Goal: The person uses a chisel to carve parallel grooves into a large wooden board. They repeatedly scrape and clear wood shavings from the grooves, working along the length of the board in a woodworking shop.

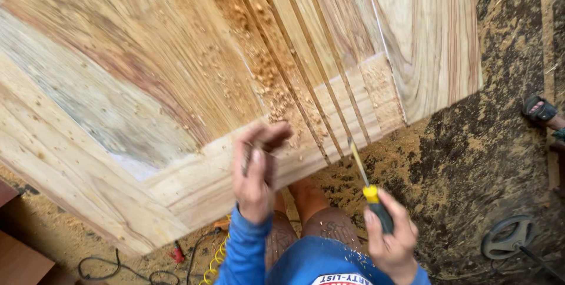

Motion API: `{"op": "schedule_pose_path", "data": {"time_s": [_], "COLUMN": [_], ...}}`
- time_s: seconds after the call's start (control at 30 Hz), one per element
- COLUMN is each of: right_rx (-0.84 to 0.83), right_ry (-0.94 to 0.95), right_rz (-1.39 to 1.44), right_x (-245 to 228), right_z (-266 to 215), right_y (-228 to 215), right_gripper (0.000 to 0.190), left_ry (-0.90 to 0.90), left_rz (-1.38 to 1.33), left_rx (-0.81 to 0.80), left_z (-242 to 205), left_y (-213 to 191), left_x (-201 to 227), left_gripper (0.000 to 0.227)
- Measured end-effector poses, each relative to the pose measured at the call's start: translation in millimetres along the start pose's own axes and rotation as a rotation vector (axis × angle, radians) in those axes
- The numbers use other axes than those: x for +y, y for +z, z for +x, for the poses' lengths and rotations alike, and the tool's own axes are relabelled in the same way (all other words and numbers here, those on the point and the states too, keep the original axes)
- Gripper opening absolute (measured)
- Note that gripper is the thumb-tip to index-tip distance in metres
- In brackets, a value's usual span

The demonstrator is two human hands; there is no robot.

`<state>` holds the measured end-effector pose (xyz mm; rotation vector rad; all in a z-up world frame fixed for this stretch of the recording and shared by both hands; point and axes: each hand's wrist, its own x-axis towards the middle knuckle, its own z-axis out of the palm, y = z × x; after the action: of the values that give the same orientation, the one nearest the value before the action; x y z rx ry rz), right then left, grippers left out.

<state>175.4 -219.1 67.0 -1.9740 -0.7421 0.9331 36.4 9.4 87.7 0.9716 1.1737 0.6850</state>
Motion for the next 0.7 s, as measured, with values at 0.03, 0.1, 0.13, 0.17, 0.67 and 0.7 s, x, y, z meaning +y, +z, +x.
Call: {"op": "schedule_pose_path", "data": {"time_s": [0.03,0.1,0.13,0.17,0.67,0.7], "right_rx": [-0.021,-0.128,-0.212,-0.266,-0.425,-0.399], "right_ry": [0.017,-0.016,-0.066,-0.149,0.052,0.046], "right_rz": [0.045,0.103,0.116,0.104,0.329,0.284], "right_x": [-6.7,-22.7,-31.5,-40.0,-23.3,-19.8], "right_z": [6.9,23.8,31.5,37.3,46.6,51.6], "right_y": [4.1,14.5,18.2,18.6,29.6,30.3], "right_gripper": [0.044,0.044,0.044,0.043,0.023,0.024], "left_ry": [-0.086,-0.06,-0.044,-0.101,0.153,0.139], "left_rz": [-0.122,-0.152,-0.169,-0.268,0.741,0.695], "left_rx": [-0.067,-0.204,-0.275,-0.244,-0.303,-0.277], "left_z": [-24.2,-57.6,-65.4,-69.9,-68.1,-66.3], "left_y": [8.2,22.2,23.7,23.7,31.0,29.0], "left_x": [-7.9,-23.1,-28.3,-33.1,-17.1,-17.8], "left_gripper": [0.045,0.046,0.048,0.046,0.065,0.07]}}
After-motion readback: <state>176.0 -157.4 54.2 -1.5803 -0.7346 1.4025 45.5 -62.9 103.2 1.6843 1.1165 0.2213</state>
